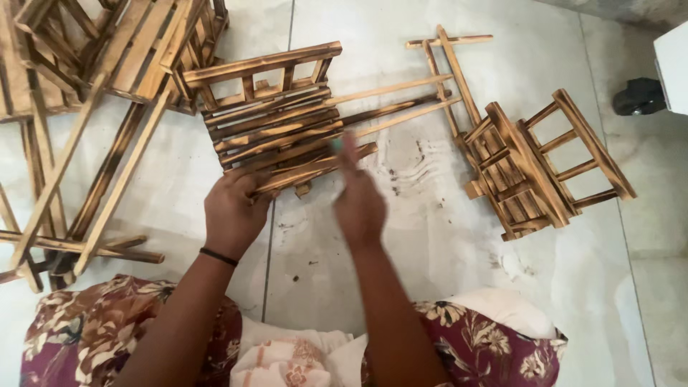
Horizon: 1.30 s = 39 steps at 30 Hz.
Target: The person sits on the floor sanding small wooden toy carts with a sanding block, rubbing the slatted sides and frames of each cart, turning the carts over and moving between several carts to smooth their surfaces.
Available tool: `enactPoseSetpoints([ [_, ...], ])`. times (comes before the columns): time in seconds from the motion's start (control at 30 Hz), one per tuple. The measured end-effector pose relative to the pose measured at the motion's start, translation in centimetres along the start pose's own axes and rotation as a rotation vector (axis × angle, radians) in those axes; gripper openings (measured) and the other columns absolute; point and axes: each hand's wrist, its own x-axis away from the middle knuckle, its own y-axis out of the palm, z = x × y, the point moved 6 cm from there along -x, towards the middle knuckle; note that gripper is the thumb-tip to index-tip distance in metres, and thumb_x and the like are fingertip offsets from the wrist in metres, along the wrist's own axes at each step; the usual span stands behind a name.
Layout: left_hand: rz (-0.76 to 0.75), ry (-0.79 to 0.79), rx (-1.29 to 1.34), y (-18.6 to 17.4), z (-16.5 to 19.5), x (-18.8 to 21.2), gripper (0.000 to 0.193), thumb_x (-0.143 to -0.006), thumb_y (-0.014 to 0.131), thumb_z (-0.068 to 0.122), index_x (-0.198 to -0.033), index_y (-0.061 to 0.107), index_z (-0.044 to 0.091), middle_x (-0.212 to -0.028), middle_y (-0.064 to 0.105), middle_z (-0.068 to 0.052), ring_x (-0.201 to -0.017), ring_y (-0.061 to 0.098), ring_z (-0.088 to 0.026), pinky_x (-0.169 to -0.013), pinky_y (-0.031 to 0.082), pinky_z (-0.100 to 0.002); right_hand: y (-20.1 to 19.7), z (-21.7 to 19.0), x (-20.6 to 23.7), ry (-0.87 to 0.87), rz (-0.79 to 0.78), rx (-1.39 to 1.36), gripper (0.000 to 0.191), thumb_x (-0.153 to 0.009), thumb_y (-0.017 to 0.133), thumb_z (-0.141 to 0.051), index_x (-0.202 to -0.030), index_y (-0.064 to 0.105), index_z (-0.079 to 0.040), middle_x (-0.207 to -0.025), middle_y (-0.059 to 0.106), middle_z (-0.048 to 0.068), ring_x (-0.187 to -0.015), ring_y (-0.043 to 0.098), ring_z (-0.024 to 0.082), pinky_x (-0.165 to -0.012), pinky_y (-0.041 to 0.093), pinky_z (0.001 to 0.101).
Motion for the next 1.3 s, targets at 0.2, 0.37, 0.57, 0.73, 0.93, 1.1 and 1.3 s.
enactPoseSetpoints([
  [0.2,-0.001,-0.043,-0.037,0.8,-0.5,0.6,0.016,-0.08,0.08,0.009,-0.095,0.075,0.007,-0.102,0.074,-0.013,-0.095,0.068,-0.035,-0.081,0.056,-0.043,0.1,-0.4,1.7,-0.447,0.084,-0.174,0.08,-0.08,0.049,0.007,-0.157,0.044,-0.017,-0.116,0.067,0.02,-0.09,0.068,0.038,-0.073,0.056,0.0472],
  [0.37,-0.165,-0.196,-0.05,0.6,-0.9,1.6,0.02,-0.084,0.078,0.012,-0.104,0.076,0.007,-0.106,0.072,-0.016,-0.1,0.065,-0.038,-0.088,0.053,-0.046,-0.3,-3.1,5.7,-0.426,-0.211,0.021,0.053,-0.087,0.057,-0.003,-0.138,0.063,-0.018,-0.094,0.069,0.016,-0.081,0.069,0.037,-0.073,0.056,0.0479],
  [0.57,-0.018,-0.097,0.0,-2.0,0.7,3.2,0.038,-0.082,0.075,0.015,-0.116,0.067,0.0,-0.127,0.066,-0.02,-0.11,0.062,-0.044,-0.095,0.046,-0.05,-8.0,-0.2,2.8,-0.288,-0.001,-0.122,0.049,-0.09,0.06,-0.006,-0.139,0.063,-0.013,-0.094,0.068,0.019,-0.08,0.068,0.039,-0.071,0.055,0.0477],
  [0.73,-0.137,-0.191,0.062,-0.3,-0.7,2.6,0.031,-0.089,0.073,0.015,-0.117,0.069,0.002,-0.114,0.07,-0.019,-0.097,0.065,-0.038,-0.086,0.051,-0.047,-2.9,-1.9,3.0,-0.315,-0.024,-0.034,0.058,-0.089,0.056,-0.001,-0.146,0.058,-0.014,-0.096,0.067,0.019,-0.078,0.067,0.037,-0.069,0.056,0.0469],
  [0.93,-0.263,-0.268,0.174,0.8,-2.3,2.1,0.03,-0.089,0.073,0.016,-0.117,0.073,0.005,-0.102,0.071,-0.019,-0.088,0.069,-0.035,-0.072,0.055,-0.041,1.2,-4.4,3.0,-0.427,-0.084,-0.04,0.066,-0.091,0.056,0.003,-0.153,0.048,-0.018,-0.11,0.067,0.02,-0.081,0.068,0.036,-0.069,0.057,0.0453],
  [1.1,-0.339,-0.307,0.29,0.7,-2.5,2.4,0.029,-0.089,0.075,0.019,-0.113,0.071,0.003,-0.104,0.073,-0.017,-0.088,0.071,-0.032,-0.074,0.057,-0.039,-2.1,1.0,-1.4,-0.203,0.149,0.08,0.074,-0.088,0.055,0.006,-0.155,0.045,-0.025,-0.121,0.068,0.017,-0.089,0.07,0.035,-0.072,0.058,0.0438],
  [1.3,-0.329,-0.293,0.209,0.0,-1.8,1.8,0.031,-0.087,0.077,0.017,-0.115,0.074,0.005,-0.103,0.073,-0.018,-0.086,0.071,-0.032,-0.071,0.056,-0.038,1.7,-2.3,1.4,-0.336,-0.11,0.061,0.078,-0.088,0.056,0.006,-0.154,0.047,-0.035,-0.123,0.07,0.012,-0.09,0.072,0.03,-0.074,0.059,0.0416],
])
